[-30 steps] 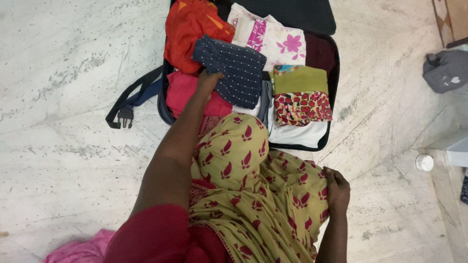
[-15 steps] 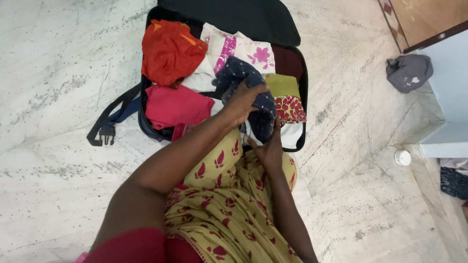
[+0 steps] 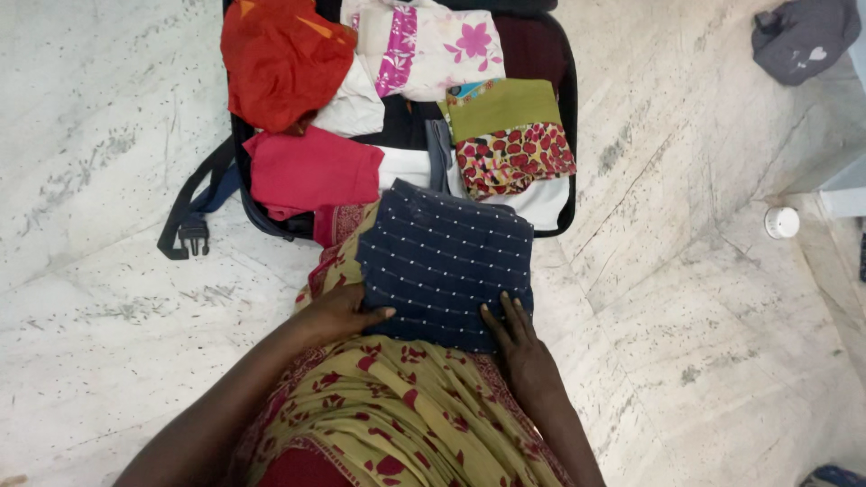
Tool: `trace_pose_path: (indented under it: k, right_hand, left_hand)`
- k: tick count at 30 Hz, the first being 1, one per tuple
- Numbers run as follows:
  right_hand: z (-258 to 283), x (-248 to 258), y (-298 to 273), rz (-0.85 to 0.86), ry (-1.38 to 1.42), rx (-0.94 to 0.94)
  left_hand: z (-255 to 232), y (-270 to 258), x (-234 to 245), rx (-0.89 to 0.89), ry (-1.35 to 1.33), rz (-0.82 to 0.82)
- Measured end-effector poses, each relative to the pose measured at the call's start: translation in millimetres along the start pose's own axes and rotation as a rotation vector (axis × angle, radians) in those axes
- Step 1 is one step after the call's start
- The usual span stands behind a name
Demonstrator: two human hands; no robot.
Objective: The person folds a green patterned cloth and a dark blue polka-dot cloth by hand and places them into an open suitcase containing other items.
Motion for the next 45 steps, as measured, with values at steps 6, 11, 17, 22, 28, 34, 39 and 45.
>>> trace_pose_path:
  k: [6,11,17,22,28,34,39,45]
  right_hand:
    - [-1,30,6,0.017,0.043,0.065]
    - [46,11,73,-0.376,0.245,0.262]
    - [6,-17,107,-0.567,-0.042,0.049]
    - [-62,-19,125,-0.416,0.468,-0.142]
    - [-109,-21,133,-0.367,0.345,-0.368]
    - [5,-12,102,-0.482,0.299,0.239]
    - [4,-31,125,-0.479,-0.117,0.064]
    - [-19,-15,131,-0.478,0.069,-0.072]
  left_hand:
    - [-61,-17,42,0.266,0.991,-0.360]
    - [-107,61,-23,-0.471,0.774,-0.274]
    - [-58,90,-6,-0.245,0.942,-0.332]
    - [-20,92,47,-0.110,0.449,-0.387]
    - [-35,82,72,0.107,0.944,-0.507]
    - [-84,107,-54,-0.384,0.862,-0.294]
    - [-76,102,-41,-0.480,1.052,-0.331]
    - [-62,106,13,-0.141,0.787,-0.380]
Point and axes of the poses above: each hand's wrist, its own y-axis towards the middle knuckle, its own x-axis out of the back of the hand, z = x × y, the point moved 9 cm from there along y, towards the middle knuckle, and after that the axes turned 12 degrees about -x, right-handed, at the moved point
